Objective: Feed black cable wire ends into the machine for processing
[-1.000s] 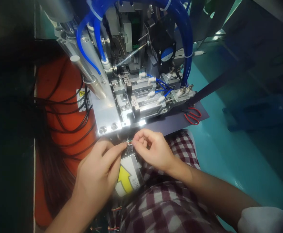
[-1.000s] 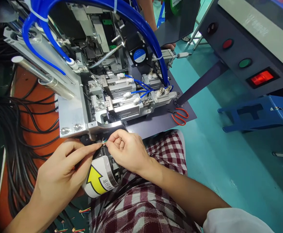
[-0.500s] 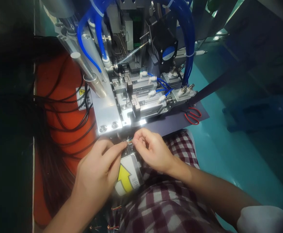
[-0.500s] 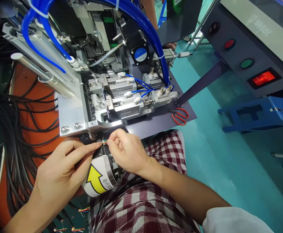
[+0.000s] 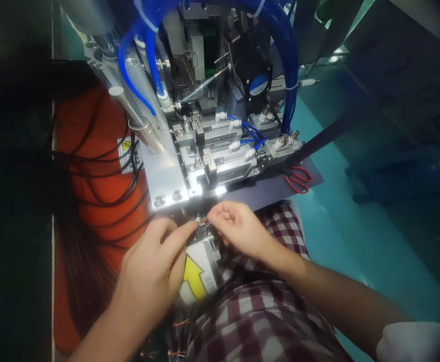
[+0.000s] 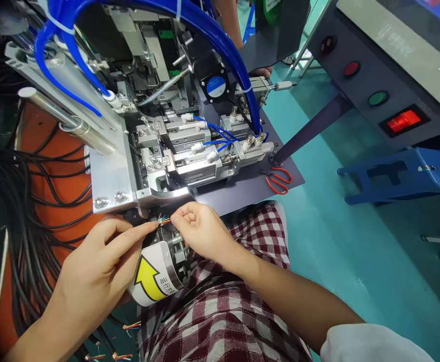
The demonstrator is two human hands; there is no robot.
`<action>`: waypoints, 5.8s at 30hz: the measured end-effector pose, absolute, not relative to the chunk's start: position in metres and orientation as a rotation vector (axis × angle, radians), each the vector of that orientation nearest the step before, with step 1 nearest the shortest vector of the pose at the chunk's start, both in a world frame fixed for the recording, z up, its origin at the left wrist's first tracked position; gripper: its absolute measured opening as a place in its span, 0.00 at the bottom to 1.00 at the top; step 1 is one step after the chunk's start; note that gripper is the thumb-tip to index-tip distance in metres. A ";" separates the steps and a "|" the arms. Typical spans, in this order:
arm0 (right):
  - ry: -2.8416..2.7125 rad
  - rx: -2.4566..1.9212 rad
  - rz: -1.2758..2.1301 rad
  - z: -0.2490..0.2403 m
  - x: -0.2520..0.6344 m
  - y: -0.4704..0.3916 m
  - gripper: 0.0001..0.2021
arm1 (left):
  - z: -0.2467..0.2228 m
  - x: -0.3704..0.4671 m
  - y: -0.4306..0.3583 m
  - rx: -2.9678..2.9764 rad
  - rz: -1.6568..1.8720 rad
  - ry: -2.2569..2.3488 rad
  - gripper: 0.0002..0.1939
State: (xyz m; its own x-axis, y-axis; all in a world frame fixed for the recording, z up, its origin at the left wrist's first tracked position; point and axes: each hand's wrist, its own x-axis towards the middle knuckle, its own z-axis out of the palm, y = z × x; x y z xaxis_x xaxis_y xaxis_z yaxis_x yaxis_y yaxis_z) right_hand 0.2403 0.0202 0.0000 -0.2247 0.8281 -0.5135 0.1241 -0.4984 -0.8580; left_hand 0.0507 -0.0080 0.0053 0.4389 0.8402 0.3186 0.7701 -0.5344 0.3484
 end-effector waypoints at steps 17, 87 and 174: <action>-1.491 -1.319 1.355 -0.012 0.237 0.014 0.03 | 0.005 0.051 -0.010 2.487 0.721 1.427 0.13; -1.350 -1.548 1.671 0.001 0.239 0.021 0.06 | 0.004 0.051 -0.010 2.445 0.722 1.433 0.13; -1.200 -1.322 1.775 -0.026 0.228 0.015 0.15 | 0.004 0.035 -0.010 2.597 0.658 1.372 0.16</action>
